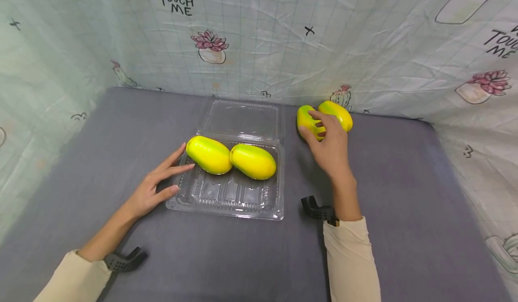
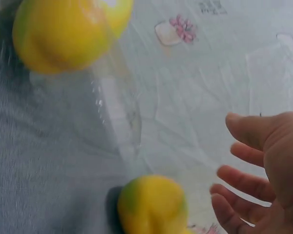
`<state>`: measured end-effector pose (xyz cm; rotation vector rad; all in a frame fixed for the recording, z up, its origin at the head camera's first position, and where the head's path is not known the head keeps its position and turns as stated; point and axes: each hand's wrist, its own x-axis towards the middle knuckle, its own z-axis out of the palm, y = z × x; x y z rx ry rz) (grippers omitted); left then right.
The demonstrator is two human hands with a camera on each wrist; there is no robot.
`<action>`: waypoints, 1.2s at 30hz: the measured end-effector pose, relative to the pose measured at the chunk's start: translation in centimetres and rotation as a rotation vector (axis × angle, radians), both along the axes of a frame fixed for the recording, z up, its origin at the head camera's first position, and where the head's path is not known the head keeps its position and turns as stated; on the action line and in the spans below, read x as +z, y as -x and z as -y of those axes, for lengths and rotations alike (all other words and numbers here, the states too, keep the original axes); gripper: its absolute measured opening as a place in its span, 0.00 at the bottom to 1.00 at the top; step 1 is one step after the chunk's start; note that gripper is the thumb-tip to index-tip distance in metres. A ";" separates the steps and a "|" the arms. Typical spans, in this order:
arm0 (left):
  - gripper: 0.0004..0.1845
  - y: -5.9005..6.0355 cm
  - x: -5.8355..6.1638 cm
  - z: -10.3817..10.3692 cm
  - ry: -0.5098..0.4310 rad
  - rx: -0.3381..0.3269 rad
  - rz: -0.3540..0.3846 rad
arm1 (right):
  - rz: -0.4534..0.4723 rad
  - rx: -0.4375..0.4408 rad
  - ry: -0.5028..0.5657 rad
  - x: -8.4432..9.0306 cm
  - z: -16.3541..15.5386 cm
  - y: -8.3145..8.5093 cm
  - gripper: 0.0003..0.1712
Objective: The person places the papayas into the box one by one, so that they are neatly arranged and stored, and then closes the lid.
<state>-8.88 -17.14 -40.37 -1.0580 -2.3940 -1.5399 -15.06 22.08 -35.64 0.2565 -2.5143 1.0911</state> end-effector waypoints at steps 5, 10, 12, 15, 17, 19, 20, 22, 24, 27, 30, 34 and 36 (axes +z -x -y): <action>0.21 0.1 0.3 0.2 -0.006 -0.008 -0.001 | 0.014 -0.081 0.059 -0.7 -0.7 0.7 0.26; 0.21 0.3 0.5 0.3 0.000 -0.012 -0.015 | 0.028 -0.127 0.087 -1.4 -1.0 1.1 0.27; 0.21 0.3 0.5 0.3 0.005 -0.011 -0.018 | 0.028 -0.134 0.070 -1.7 -1.0 1.2 0.27; 0.20 0.2 0.4 0.2 0.011 -0.011 -0.018 | 0.032 -0.137 0.048 -2.1 -1.1 1.3 0.27; 0.21 0.1 0.4 0.1 0.012 -0.013 -0.014 | 0.028 -0.139 0.034 -2.5 -1.1 1.3 0.27; 0.22 0.1 0.3 0.1 0.011 -0.013 -0.009 | 0.015 -0.142 0.015 -2.8 -1.2 1.4 0.27; 0.22 0.0 0.3 0.1 0.011 -0.013 -0.009 | 0.012 -0.145 0.005 -3.0 -1.2 1.5 0.27; 0.23 -0.1 0.2 0.1 0.009 -0.012 -0.007 | 0.007 -0.148 -0.015 -3.5 -1.1 1.6 0.27; 0.23 -0.1 0.1 0.1 0.008 -0.009 -0.007 | 0.002 -0.150 -0.027 -3.9 -1.1 1.7 0.26; 0.23 -0.1 0.1 0.1 0.008 -0.003 -0.011 | 0.012 -0.153 -0.028 -4.4 -1.1 1.9 0.25; 0.23 0.0 0.2 0.0 0.008 0.003 -0.019 | 0.010 -0.160 -0.023 -4.5 -1.1 2.1 0.24; 0.22 0.0 0.2 0.1 0.011 0.004 -0.021 | 0.010 -0.166 -0.026 -4.6 -1.1 2.2 0.23; 0.22 -0.1 0.1 0.1 0.013 0.003 -0.017 | 0.014 -0.164 -0.032 -4.7 -1.1 2.3 0.23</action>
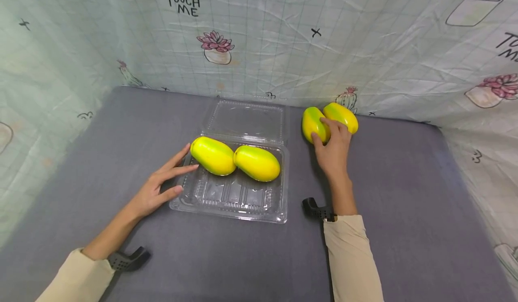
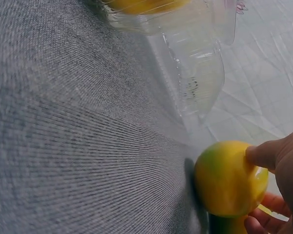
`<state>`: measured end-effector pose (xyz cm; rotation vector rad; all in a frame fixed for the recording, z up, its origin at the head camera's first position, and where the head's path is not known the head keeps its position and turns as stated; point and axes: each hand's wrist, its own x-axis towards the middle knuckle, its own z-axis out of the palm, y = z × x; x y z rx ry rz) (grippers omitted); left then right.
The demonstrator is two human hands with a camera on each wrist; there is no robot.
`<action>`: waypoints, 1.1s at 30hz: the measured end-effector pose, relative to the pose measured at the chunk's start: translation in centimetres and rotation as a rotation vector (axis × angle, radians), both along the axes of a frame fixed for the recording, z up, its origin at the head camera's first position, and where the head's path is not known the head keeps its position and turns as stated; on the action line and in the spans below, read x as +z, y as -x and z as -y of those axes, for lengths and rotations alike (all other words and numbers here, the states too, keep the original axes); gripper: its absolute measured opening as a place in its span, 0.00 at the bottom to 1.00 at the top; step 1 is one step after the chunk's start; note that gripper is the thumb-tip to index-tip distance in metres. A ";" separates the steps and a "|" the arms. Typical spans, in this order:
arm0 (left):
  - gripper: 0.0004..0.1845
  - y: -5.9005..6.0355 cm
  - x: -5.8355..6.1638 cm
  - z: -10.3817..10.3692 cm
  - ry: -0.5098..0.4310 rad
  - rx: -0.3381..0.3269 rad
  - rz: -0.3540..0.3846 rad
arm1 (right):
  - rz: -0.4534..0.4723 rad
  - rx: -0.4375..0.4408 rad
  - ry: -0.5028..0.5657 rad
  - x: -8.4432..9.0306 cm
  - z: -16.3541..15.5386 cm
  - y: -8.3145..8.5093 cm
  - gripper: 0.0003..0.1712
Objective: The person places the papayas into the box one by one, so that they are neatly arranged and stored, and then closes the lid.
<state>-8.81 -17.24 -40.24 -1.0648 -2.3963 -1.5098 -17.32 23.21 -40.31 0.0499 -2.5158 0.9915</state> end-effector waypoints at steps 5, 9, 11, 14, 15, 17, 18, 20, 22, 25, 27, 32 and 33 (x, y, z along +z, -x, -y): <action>0.21 0.0 -0.1 0.0 0.002 0.001 0.000 | 0.009 -0.007 0.014 -0.1 0.0 0.0 0.23; 0.21 0.0 -0.2 -0.1 0.009 0.001 -0.005 | 0.011 -0.016 0.029 -0.1 0.0 0.0 0.23; 0.21 0.0 -0.2 0.0 0.010 0.001 -0.006 | 0.018 -0.015 0.036 -0.1 -0.1 -0.1 0.23; 0.21 0.0 -0.2 0.0 0.005 -0.001 -0.011 | 0.041 -0.006 0.041 0.2 -0.2 -0.3 0.24; 0.21 0.0 -0.2 0.0 0.004 -0.002 -0.012 | 0.052 0.000 0.041 0.4 -0.3 -0.4 0.24; 0.21 0.0 -0.2 0.1 0.003 -0.002 -0.014 | 0.082 0.019 0.041 0.7 -0.5 -0.5 0.25; 0.21 0.0 -0.2 0.1 0.005 -0.001 -0.015 | 0.100 0.030 0.041 0.9 -0.6 -0.6 0.26; 0.21 0.1 -0.7 0.2 0.008 0.001 -0.013 | 0.142 0.049 0.037 1.2 -0.8 -0.8 0.27; 0.22 0.5 -1.5 0.5 0.009 0.002 -0.015 | 0.180 0.068 0.037 1.4 -1.0 -0.9 0.28; 0.23 1.0 -3.0 0.9 0.009 0.002 -0.017 | 0.215 0.083 0.027 1.7 -1.2 -1.0 0.30; 0.23 1.2 -3.6 1.1 0.007 0.001 -0.020 | 0.236 0.093 0.017 1.9 -1.3 -1.1 0.30; 0.23 1.3 -3.6 1.1 0.003 -0.002 -0.017 | 0.288 0.142 -0.002 2.4 -1.4 -1.3 0.32; 0.23 1.3 -3.6 1.1 0.002 -0.002 -0.018 | 0.292 0.155 -0.004 2.5 -1.5 -1.3 0.32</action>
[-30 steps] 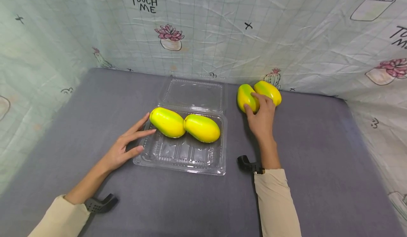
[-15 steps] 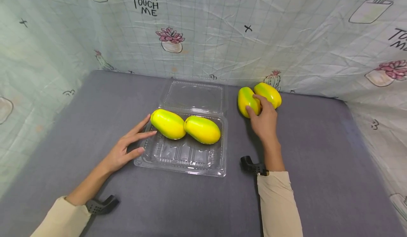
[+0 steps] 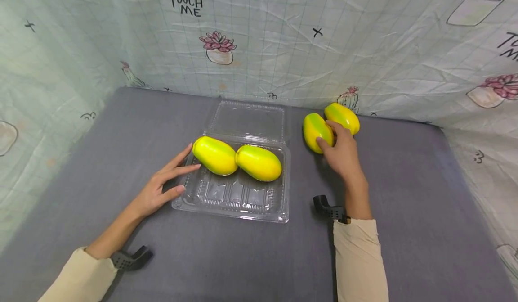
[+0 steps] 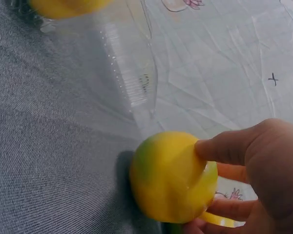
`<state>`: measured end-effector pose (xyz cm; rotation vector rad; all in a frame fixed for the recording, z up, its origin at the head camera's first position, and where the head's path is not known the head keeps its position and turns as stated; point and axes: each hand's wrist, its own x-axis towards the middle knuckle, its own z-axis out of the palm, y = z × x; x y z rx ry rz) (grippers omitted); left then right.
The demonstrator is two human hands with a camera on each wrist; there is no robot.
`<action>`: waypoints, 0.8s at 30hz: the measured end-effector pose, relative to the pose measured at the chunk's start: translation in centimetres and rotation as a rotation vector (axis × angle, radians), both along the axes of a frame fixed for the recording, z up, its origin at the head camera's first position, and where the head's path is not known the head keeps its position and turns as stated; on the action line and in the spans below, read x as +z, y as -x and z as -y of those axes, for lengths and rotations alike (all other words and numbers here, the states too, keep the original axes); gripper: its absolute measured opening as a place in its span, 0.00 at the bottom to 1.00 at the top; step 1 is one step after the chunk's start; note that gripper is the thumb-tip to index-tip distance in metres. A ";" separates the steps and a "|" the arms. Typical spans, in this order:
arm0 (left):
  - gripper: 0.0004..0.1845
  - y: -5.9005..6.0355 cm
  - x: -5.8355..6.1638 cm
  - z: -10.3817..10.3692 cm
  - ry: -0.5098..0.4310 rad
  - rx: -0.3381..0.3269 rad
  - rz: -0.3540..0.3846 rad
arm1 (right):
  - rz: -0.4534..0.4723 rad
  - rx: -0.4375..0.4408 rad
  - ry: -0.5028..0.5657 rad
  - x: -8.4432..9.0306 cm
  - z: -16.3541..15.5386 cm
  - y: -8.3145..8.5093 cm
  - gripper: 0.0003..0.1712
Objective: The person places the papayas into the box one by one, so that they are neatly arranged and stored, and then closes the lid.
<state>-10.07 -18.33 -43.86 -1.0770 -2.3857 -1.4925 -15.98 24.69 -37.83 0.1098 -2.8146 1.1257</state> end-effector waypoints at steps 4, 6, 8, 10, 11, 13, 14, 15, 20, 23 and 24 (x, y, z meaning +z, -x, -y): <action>0.22 -0.2 0.6 -0.3 -0.007 0.002 -0.013 | -0.015 0.045 -0.012 0.0 -0.1 0.2 0.31; 0.22 -0.5 1.3 -0.5 -0.013 -0.001 -0.016 | -0.023 0.062 -0.016 -0.1 -0.1 0.3 0.30; 0.21 -0.9 2.2 -0.8 -0.014 -0.002 -0.013 | -0.028 0.075 -0.017 -0.3 -0.1 0.3 0.30; 0.21 -1.3 3.2 -1.0 -0.011 -0.001 0.001 | -0.026 0.079 -0.017 -0.5 -0.1 0.3 0.31; 0.21 -1.4 3.2 -1.0 -0.007 0.000 0.004 | -0.022 0.075 -0.012 -0.6 -0.1 0.3 0.31; 0.21 -1.5 3.4 -1.0 -0.002 -0.002 0.013 | -0.025 0.061 0.001 -0.8 0.0 0.3 0.31; 0.21 -1.6 3.4 -1.0 -0.004 -0.004 0.016 | -0.027 0.051 0.008 -0.9 0.0 0.3 0.31; 0.21 -1.6 3.3 -1.0 -0.005 -0.006 0.016 | -0.031 0.041 0.015 -1.0 0.1 0.3 0.31; 0.22 -0.9 1.7 -0.6 -0.012 -0.008 -0.009 | -0.045 0.011 0.040 -1.1 0.2 0.4 0.28; 0.22 -0.3 0.5 -0.2 0.001 -0.001 -0.016 | -0.019 0.024 0.044 -0.9 0.1 0.3 0.29; 0.23 -0.2 0.1 -0.1 0.005 0.001 -0.016 | -0.004 0.031 0.042 -0.9 0.0 0.3 0.30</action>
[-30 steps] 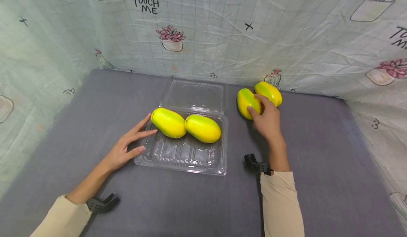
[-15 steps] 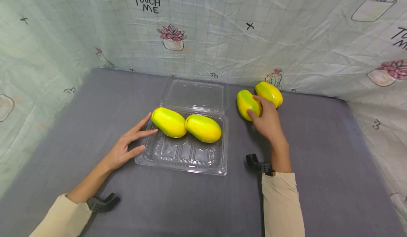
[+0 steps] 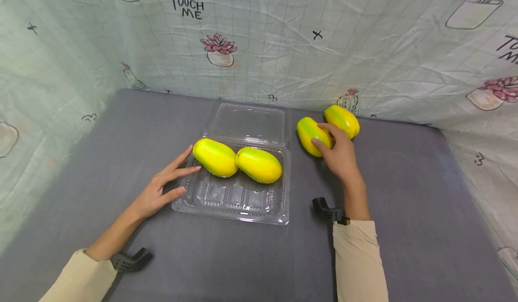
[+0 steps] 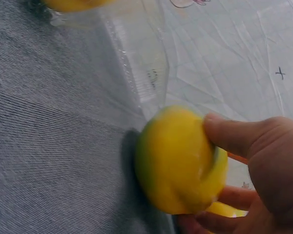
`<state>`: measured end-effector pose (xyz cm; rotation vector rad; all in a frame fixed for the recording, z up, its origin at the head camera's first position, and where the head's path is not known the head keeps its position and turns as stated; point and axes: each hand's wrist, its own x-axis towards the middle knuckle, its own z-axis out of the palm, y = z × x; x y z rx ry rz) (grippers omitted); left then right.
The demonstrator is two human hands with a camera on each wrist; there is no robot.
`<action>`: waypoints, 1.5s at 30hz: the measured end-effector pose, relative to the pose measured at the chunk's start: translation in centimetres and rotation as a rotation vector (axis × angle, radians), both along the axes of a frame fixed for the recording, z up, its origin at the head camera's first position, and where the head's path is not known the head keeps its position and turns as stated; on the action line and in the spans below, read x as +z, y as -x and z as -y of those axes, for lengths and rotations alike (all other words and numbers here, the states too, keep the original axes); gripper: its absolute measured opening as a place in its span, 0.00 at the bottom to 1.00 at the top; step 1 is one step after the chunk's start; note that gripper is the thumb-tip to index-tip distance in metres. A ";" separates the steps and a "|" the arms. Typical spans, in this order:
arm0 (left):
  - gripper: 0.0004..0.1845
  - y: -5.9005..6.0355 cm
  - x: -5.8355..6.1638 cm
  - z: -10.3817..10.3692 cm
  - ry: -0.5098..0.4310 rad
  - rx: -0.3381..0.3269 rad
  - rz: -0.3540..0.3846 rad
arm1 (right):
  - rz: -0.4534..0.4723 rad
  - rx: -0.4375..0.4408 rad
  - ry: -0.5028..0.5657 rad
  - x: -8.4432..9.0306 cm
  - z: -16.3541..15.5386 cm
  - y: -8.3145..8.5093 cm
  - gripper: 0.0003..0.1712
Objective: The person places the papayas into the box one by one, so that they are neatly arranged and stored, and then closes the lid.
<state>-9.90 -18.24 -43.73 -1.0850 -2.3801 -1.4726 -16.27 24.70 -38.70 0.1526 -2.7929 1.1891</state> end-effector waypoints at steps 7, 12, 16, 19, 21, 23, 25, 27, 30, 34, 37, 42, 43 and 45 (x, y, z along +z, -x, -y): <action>0.23 0.0 -0.3 0.1 0.003 0.005 0.002 | 0.104 0.027 -0.060 0.7 -0.2 -0.4 0.36; 0.24 0.1 -0.2 0.0 -0.004 0.002 -0.006 | 0.126 0.025 -0.098 1.2 -0.4 -0.5 0.38; 0.24 0.1 -0.1 0.0 0.000 0.001 -0.004 | 0.118 0.037 -0.099 1.3 -0.6 -0.5 0.39; 0.24 0.1 0.0 0.1 -0.005 -0.002 -0.007 | 0.099 0.036 -0.098 1.3 -0.6 -0.6 0.39; 0.24 0.1 -0.1 0.1 -0.008 -0.004 -0.011 | 0.074 0.032 -0.088 1.4 -0.5 -0.6 0.39; 0.23 0.1 -0.2 0.1 -0.011 -0.004 -0.014 | 0.043 0.036 -0.070 1.6 -0.3 -0.8 0.39; 0.23 0.1 -0.3 0.2 -0.010 -0.004 -0.016 | 0.009 0.050 -0.042 2.0 0.0 -0.9 0.39; 0.23 0.1 -0.3 0.1 -0.012 -0.006 -0.017 | -0.017 0.069 -0.010 2.6 0.3 -1.2 0.38; 0.24 0.1 -0.1 0.0 -0.008 -0.008 -0.013 | -0.046 0.110 0.039 3.6 1.1 -1.7 0.38; 0.25 0.2 0.0 -0.1 0.004 -0.008 -0.010 | -0.075 0.196 0.094 5.0 2.7 -2.4 0.37; 0.25 0.3 -0.1 -0.1 0.005 -0.009 -0.014 | -0.086 0.272 0.138 6.3 4.2 -3.2 0.36; 0.26 0.2 -0.1 0.0 0.009 -0.003 -0.011 | -0.103 0.368 0.169 8.0 6.5 -4.6 0.36; 0.26 0.2 -0.1 0.0 0.011 -0.001 -0.009 | -0.109 0.382 0.162 8.2 6.8 -4.7 0.36; 0.26 0.1 -0.2 0.1 0.009 0.000 -0.007 | -0.111 0.407 0.149 8.4 7.4 -5.0 0.36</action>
